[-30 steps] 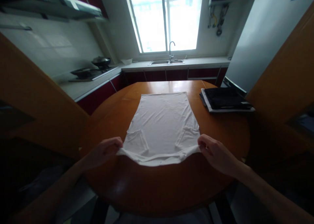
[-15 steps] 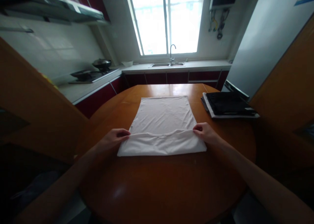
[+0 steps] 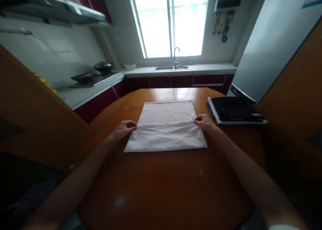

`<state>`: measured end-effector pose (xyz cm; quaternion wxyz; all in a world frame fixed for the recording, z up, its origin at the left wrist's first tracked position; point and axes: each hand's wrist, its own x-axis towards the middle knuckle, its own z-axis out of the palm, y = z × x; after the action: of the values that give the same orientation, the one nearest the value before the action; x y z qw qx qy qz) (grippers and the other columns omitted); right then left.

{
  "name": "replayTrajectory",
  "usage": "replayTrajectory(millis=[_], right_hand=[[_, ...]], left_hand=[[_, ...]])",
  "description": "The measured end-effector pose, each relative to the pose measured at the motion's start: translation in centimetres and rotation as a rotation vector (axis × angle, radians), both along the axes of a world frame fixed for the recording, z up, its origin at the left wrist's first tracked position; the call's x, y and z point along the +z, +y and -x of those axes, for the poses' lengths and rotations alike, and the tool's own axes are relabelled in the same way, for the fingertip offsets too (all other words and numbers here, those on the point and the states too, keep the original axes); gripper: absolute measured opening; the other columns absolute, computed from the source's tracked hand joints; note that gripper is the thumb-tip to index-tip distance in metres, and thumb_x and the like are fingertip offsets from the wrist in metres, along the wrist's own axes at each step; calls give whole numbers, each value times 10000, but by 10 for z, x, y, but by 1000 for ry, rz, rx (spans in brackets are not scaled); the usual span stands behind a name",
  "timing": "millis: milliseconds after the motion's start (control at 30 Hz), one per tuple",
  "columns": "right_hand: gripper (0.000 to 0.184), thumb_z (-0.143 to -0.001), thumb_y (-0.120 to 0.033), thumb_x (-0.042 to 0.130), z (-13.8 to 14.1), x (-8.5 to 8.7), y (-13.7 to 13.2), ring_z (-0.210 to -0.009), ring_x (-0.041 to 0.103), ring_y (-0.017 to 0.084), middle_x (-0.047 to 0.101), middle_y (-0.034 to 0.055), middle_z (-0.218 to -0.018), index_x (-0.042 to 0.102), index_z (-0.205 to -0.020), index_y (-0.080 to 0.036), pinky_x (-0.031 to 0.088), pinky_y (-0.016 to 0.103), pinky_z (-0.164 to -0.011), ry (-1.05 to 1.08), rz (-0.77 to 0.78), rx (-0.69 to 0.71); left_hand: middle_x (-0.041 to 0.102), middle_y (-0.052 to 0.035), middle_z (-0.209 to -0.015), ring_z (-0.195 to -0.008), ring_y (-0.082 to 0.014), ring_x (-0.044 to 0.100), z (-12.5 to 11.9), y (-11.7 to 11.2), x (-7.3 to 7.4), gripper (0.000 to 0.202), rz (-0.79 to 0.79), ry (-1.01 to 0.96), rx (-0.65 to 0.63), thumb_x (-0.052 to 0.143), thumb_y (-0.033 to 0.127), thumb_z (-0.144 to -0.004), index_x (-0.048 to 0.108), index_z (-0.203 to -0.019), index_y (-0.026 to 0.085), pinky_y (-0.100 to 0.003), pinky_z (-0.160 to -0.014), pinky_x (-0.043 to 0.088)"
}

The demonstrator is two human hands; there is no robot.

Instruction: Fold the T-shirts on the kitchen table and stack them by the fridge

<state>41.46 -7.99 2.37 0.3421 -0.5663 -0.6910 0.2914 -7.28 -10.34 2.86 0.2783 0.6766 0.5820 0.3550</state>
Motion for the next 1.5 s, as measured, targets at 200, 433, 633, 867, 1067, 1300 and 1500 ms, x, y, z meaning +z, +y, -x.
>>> replayTrajectory(millis=[200, 433, 633, 867, 1067, 1300, 1500], right_hand=[[194, -708, -302, 684, -9, -13, 9, -707, 649, 190, 747, 76, -761, 752, -772, -133, 466, 261, -626, 48, -10, 23], [162, -707, -298, 678, -9, -16, 12, -693, 660, 195, 748, 67, -741, 741, -745, -154, 480, 265, -611, 44, -22, -19], [188, -735, -294, 670, -8, -16, 15, -759, 685, 208, 760, 88, -816, 746, -814, -141, 510, 280, -680, 89, -76, -87], [181, -735, -285, 660, -4, -23, 17, -750, 692, 228, 761, 100, -809, 749, -788, -137, 521, 299, -695, 19, -80, -84], [211, -745, -322, 662, -5, -28, 21, -774, 698, 240, 765, 106, -829, 748, -817, -143, 521, 309, -693, 57, -128, -101], [189, -759, -295, 654, -1, -33, 23, -784, 699, 239, 767, 108, -837, 748, -821, -144, 521, 313, -713, 12, -153, -114], [219, -843, -313, 625, -1, -29, 15, -857, 693, 240, 760, 115, -920, 750, -919, -151, 518, 323, -790, -224, -192, -138]], left_hand=[[755, -76, -845, -775, -220, 684, -1, 2, 4, 429, 0, -59, -4, 810, 505, -633, 754, -868, 151, -309, -713, 545], [741, -62, -784, -740, -212, 681, -11, 18, -6, 410, -35, -77, 43, 828, 489, -598, 738, -820, 156, -319, -708, 558], [743, -73, -846, -781, -221, 692, -10, 23, -16, 384, -107, -117, 94, 794, 469, -656, 726, -868, 156, -328, -738, 559], [737, -65, -816, -756, -213, 685, -11, 28, -26, 372, -149, -18, 74, 772, 499, -659, 719, -827, 171, -335, -761, 554], [739, -72, -851, -773, -213, 683, -9, 30, -26, 347, -228, -24, 90, 737, 469, -719, 723, -884, 164, -330, -760, 551], [739, -72, -842, -779, -215, 688, -10, 32, -33, 343, -209, -5, 91, 736, 469, -711, 721, -867, 164, -334, -786, 554], [723, -116, -1066, -940, -242, 695, -9, 29, -23, 400, -277, 42, 85, 658, 458, -807, 701, -1057, 148, -359, -873, 556]])
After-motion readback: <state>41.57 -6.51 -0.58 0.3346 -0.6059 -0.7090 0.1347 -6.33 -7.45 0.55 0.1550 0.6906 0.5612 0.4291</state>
